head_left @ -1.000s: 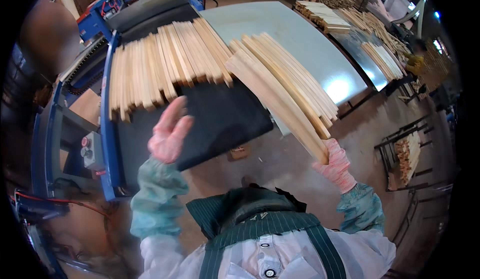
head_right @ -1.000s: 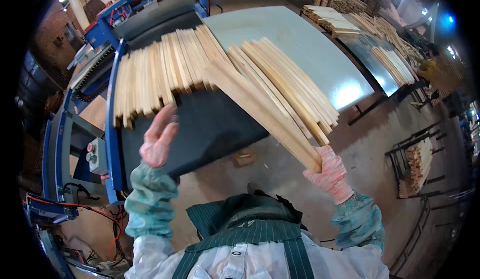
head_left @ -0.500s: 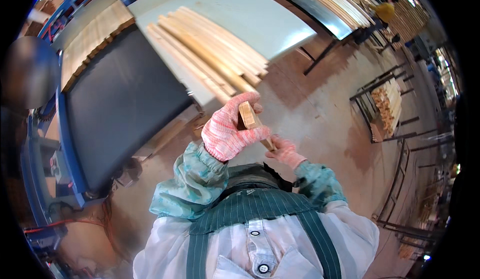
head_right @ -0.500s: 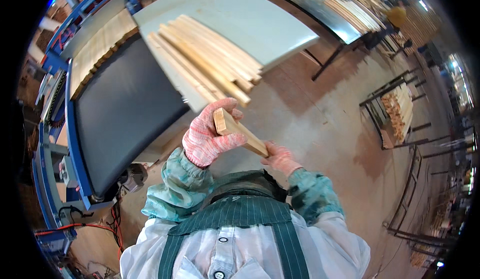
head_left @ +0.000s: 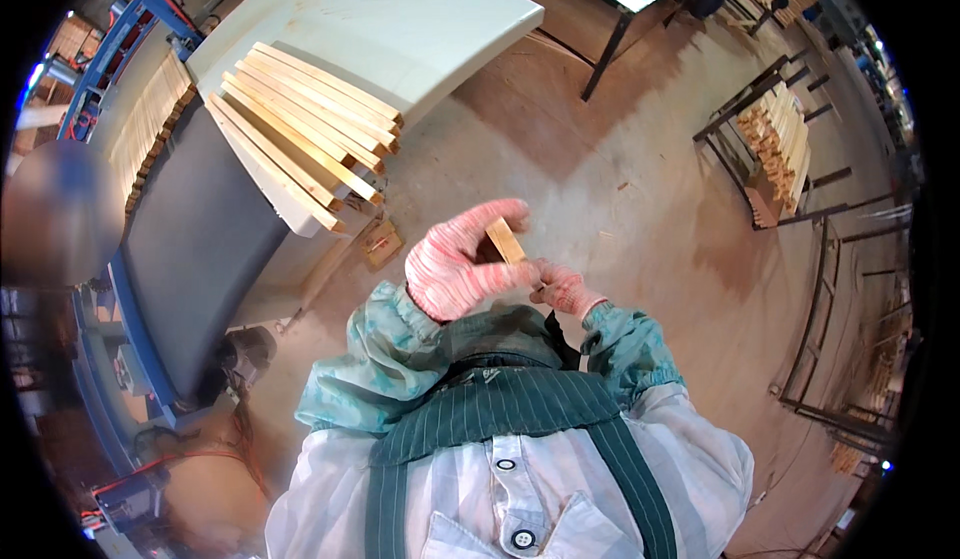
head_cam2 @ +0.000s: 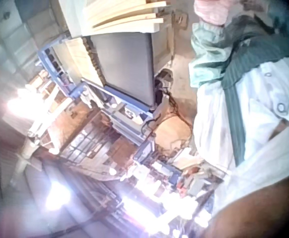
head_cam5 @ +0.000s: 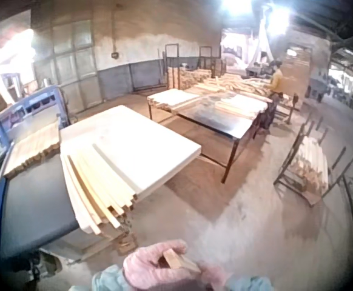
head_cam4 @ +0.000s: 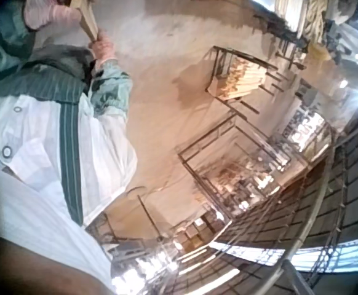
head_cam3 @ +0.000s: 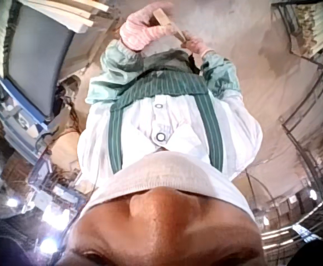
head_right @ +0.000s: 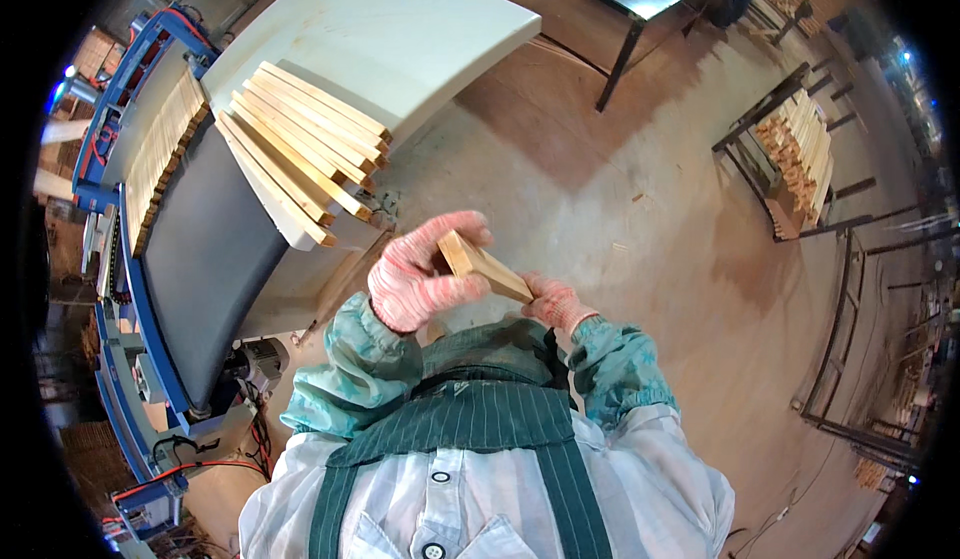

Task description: The person picks up groups of wooden planks from a table and places them onto a conveyor belt in a consistent orientation.

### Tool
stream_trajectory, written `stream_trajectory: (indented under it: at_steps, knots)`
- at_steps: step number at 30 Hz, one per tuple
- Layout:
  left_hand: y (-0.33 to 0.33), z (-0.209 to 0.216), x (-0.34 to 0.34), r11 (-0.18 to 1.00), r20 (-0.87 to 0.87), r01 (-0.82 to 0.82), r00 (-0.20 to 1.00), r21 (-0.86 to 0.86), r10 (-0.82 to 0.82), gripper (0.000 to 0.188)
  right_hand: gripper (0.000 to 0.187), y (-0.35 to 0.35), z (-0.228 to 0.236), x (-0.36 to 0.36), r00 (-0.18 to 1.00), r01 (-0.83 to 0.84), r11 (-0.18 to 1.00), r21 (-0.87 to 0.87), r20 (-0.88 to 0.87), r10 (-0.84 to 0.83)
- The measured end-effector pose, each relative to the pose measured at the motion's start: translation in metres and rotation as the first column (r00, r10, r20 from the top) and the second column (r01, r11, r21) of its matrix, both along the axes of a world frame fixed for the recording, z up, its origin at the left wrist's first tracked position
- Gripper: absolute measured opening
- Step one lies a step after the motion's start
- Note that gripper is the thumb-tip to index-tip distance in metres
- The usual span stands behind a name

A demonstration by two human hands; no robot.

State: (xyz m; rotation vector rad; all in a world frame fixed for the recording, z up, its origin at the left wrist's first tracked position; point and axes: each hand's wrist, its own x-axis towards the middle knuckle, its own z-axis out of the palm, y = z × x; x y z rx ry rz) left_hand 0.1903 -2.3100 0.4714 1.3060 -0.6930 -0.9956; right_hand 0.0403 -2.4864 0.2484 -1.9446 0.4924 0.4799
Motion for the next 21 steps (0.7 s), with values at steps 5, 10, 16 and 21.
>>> stream_trajectory:
  at_steps: [5, 10, 16, 21]
  knots:
    - [-0.02, 0.007, 0.024, 0.869, -0.009, -0.495, 0.869, -0.012, 0.495, 0.032, 0.057, -0.026, 0.044, -0.018, 0.979, 0.201, 0.975, 0.093, 0.003, -0.202]
    - [0.01, 0.0, 0.053, 0.666, -0.071, -0.74, 0.672, -0.092, 0.737, 0.025, 0.045, -0.05, 0.104, -0.04, 0.98, 0.197, 0.98, 0.042, 0.029, -0.198]
    - [0.053, -0.045, 0.062, 0.672, -0.286, -0.687, 0.727, -0.278, 0.625, 0.032, 0.04, -0.047, 0.131, -0.053, 0.964, 0.135, 0.876, -0.463, 0.267, -0.008]
    - [0.094, -0.07, 0.063, 0.715, -0.233, -0.538, 0.842, -0.448, 0.487, 0.049, 0.041, -0.049, 0.131, -0.043, 0.76, 0.324, 0.636, -0.7, 0.593, 0.265]
